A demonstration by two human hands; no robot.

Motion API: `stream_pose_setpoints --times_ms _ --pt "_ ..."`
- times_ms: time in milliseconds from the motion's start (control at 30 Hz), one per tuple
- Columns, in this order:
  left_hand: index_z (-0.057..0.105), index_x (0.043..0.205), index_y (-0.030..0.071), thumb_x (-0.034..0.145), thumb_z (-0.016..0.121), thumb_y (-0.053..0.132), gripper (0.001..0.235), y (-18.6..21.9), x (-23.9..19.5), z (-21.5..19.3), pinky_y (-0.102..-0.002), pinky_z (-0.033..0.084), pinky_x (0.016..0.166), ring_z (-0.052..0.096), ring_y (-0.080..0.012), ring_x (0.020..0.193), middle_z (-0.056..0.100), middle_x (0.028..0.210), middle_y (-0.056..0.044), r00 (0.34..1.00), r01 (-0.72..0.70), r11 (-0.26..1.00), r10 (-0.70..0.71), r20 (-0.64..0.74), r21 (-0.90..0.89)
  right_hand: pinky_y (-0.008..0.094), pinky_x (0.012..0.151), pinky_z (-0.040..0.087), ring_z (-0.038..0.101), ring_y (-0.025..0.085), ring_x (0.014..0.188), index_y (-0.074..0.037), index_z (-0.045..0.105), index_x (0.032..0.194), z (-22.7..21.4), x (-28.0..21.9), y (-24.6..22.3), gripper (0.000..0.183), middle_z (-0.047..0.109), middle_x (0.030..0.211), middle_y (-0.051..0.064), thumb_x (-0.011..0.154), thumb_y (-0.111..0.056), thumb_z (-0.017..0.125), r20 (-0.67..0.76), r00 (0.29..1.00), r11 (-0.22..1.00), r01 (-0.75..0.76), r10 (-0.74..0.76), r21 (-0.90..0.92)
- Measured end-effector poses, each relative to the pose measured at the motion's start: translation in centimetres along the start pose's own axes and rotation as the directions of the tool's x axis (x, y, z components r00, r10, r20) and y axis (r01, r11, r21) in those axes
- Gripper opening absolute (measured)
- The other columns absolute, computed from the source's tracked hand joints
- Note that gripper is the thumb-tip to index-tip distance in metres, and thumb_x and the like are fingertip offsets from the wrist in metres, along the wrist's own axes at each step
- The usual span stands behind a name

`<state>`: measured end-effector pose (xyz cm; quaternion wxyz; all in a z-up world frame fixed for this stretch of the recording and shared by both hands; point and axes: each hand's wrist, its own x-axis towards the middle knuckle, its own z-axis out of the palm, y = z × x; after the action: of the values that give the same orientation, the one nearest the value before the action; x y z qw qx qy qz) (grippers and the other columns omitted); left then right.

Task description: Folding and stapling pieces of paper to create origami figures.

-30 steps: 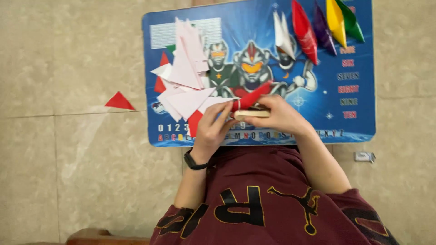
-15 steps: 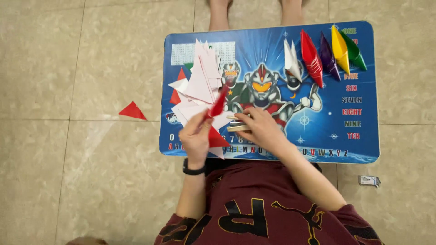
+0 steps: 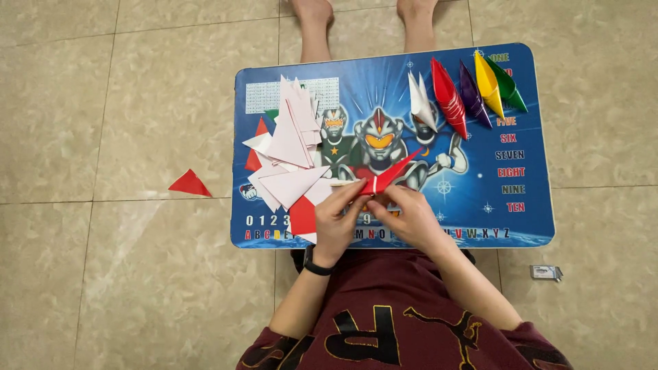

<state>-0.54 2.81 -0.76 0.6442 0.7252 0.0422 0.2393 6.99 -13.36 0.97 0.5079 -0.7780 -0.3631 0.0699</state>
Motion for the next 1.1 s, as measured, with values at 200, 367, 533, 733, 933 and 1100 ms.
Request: stream_pose_setpoints --times_ms 200,367,533,733,933,1100 --pt "0.066 0.134 0.001 0.102 0.066 0.001 0.032 -0.4 -0.7 0.2 -0.028 0.058 0.089 0.074 -0.0193 0.105 0.074 0.122 -0.017 0.990 -0.071 0.997 0.066 0.128 0.037 0.028 0.052 0.055 0.068 0.014 0.053 -0.001 0.064 0.113 -0.7 -0.2 -0.7 0.023 0.076 0.068 0.006 0.095 -0.015 0.065 0.159 0.937 0.895 -0.346 0.312 0.281" --pt "0.062 0.141 0.002 0.102 0.061 0.004 0.039 0.1 -0.7 0.1 -0.028 0.056 0.087 0.073 -0.0175 0.103 0.074 0.125 -0.017 0.970 -0.003 0.997 -0.014 0.242 0.071 0.029 0.055 0.057 0.071 0.017 0.058 -0.001 0.065 0.103 -1.3 -0.6 0.0 0.016 0.075 0.070 0.010 0.099 -0.017 0.063 0.146 0.936 0.895 -0.349 0.320 0.278" --pt "0.058 0.142 0.000 0.105 0.059 0.011 0.039 -0.2 -0.4 0.2 -0.029 0.056 0.094 0.069 -0.0173 0.113 0.071 0.125 -0.015 0.961 0.101 0.993 -0.084 0.264 -0.054 0.040 0.060 0.053 0.069 0.030 0.068 -0.005 0.062 0.094 -0.4 -1.4 0.9 0.020 0.069 0.077 0.012 0.088 -0.020 0.074 0.134 0.986 0.959 0.132 -0.100 -0.252" --pt "0.072 0.119 -0.005 0.106 0.059 0.016 0.028 -0.6 0.7 -0.8 -0.025 0.057 0.080 0.071 -0.0124 0.090 0.078 0.100 -0.011 0.927 0.373 0.890 -0.365 0.082 -0.260 0.044 0.060 0.051 0.066 0.032 0.069 -0.008 0.060 0.092 1.1 -1.2 -0.8 0.020 0.065 0.079 0.010 0.087 -0.020 0.075 0.238 0.942 0.880 0.312 -0.237 -0.358" --pt "0.075 0.109 -0.007 0.107 0.058 0.018 0.030 -1.3 0.6 -1.5 -0.025 0.055 0.079 0.071 -0.0122 0.084 0.078 0.094 -0.011 0.939 0.318 0.916 -0.340 -0.053 -0.245 0.044 0.062 0.051 0.067 0.032 0.074 -0.006 0.060 0.102 0.2 -1.0 -1.3 0.023 0.066 0.084 0.010 0.086 -0.015 0.076 0.151 0.941 0.882 0.336 -0.302 -0.330" --pt "0.075 0.105 -0.007 0.109 0.053 0.023 0.037 -0.9 0.9 -1.2 -0.025 0.055 0.079 0.073 -0.0132 0.082 0.079 0.092 -0.012 0.930 0.329 0.910 -0.359 -0.081 -0.253 0.045 0.067 0.051 0.067 0.032 0.079 -0.006 0.058 0.115 -0.9 -1.6 0.0 0.031 0.067 0.093 0.010 0.089 -0.009 0.074 0.145 0.935 0.888 0.352 -0.323 -0.296"
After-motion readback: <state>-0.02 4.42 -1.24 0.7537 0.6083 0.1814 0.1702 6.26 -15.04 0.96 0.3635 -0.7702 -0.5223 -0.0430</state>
